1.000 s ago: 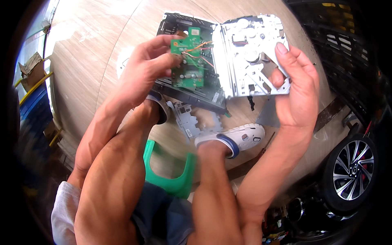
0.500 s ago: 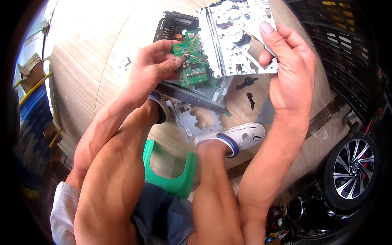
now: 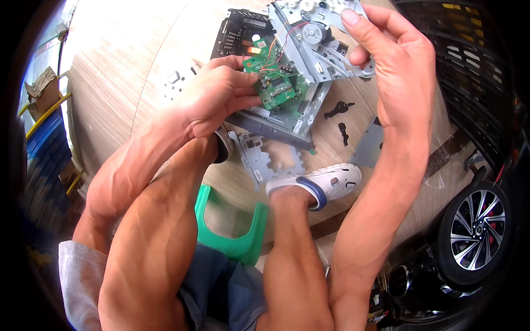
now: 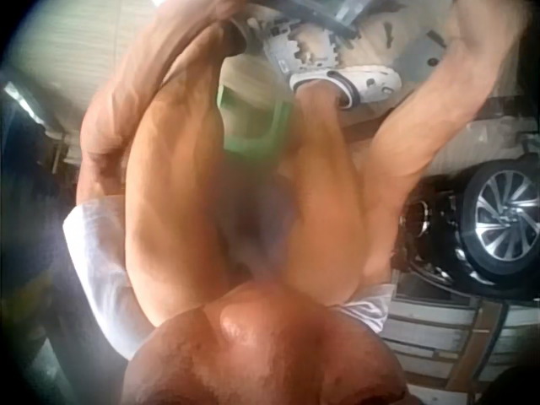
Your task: The person disassembles a car stereo unit on the floor, removing the front panel, circuit boards, and the disc drive mechanism. They handle various internal components and metal brackets, placing them on the floor as they take the device apart.
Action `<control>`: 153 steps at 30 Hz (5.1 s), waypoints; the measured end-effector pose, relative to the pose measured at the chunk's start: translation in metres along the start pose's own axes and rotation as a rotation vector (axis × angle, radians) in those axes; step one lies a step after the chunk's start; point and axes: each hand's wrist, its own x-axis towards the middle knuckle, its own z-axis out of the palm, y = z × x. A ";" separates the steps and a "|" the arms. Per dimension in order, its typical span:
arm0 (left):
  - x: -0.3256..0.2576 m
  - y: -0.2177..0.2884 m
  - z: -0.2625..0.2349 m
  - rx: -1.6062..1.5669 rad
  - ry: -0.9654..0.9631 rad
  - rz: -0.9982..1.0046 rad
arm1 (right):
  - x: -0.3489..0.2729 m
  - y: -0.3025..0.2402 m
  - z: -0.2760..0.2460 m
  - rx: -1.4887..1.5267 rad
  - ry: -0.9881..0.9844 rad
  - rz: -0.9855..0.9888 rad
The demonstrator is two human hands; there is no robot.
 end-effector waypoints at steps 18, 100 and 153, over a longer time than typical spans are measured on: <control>-0.004 0.020 -0.029 0.926 -0.064 0.207 | 0.010 -0.025 0.022 -0.237 -0.014 -0.110; -0.008 0.036 -0.038 -0.582 -0.319 0.426 | -0.021 0.032 0.028 0.663 0.095 -0.050; -0.006 0.007 -0.022 -0.476 -0.107 0.316 | -0.042 0.030 0.036 0.332 0.033 0.001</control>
